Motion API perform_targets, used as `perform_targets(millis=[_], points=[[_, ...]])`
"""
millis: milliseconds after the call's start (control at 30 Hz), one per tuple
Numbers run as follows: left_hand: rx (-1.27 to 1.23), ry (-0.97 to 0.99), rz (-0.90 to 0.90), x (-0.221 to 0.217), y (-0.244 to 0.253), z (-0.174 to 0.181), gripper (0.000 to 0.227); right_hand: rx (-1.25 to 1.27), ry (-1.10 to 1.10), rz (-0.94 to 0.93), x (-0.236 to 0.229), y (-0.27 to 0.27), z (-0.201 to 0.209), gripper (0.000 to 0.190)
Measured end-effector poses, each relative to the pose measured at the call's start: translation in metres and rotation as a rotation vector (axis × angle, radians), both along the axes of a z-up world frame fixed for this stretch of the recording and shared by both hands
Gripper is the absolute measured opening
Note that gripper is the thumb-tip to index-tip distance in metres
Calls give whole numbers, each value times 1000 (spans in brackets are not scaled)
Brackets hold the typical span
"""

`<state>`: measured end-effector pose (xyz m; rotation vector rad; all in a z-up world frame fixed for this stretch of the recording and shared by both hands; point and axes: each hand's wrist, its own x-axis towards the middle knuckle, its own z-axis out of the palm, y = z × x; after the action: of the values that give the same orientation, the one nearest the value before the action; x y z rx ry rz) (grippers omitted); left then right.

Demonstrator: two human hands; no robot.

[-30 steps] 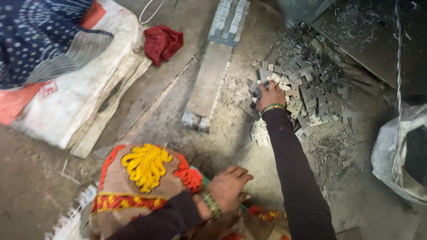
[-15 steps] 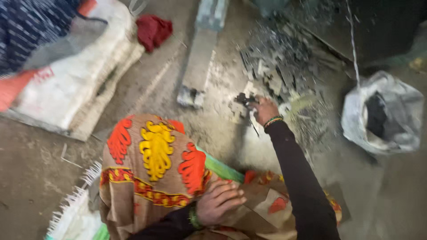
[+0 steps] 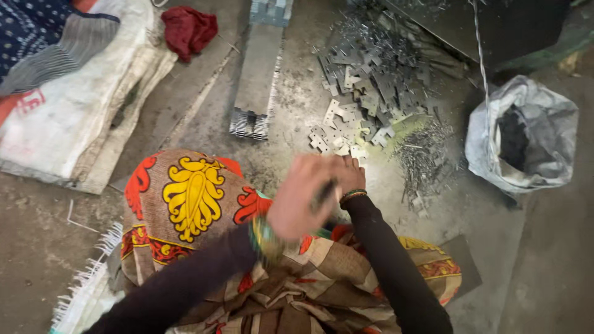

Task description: The person sits on the floor and repeatedly wipes small metal parts with a white cloth. They pick up parts from a pile, wipe them, and place them into a neat stack. The process is continuous and repetitive.

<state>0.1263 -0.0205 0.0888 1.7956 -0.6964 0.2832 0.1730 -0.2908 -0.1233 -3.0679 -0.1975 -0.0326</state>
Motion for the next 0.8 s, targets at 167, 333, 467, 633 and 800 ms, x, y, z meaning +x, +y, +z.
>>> perform_targets(millis=[167,333,467,633,800], points=[[-685,844,37,84,-42,-118,27,97,159,-258,35,-24,14,51],[-775,1139,318,104,-55,-226,23,103,80,-390,105,-22,0,67],[-743,1078,358,113,-61,-247,16,54,91,-417,131,-26,-19,80],[-794,1201,356,124,-55,-207,22,592,320,-353,128,-36,15,55],[-913,1589,416,125,-41,-184,35,654,-59,227,55,13,34,36]])
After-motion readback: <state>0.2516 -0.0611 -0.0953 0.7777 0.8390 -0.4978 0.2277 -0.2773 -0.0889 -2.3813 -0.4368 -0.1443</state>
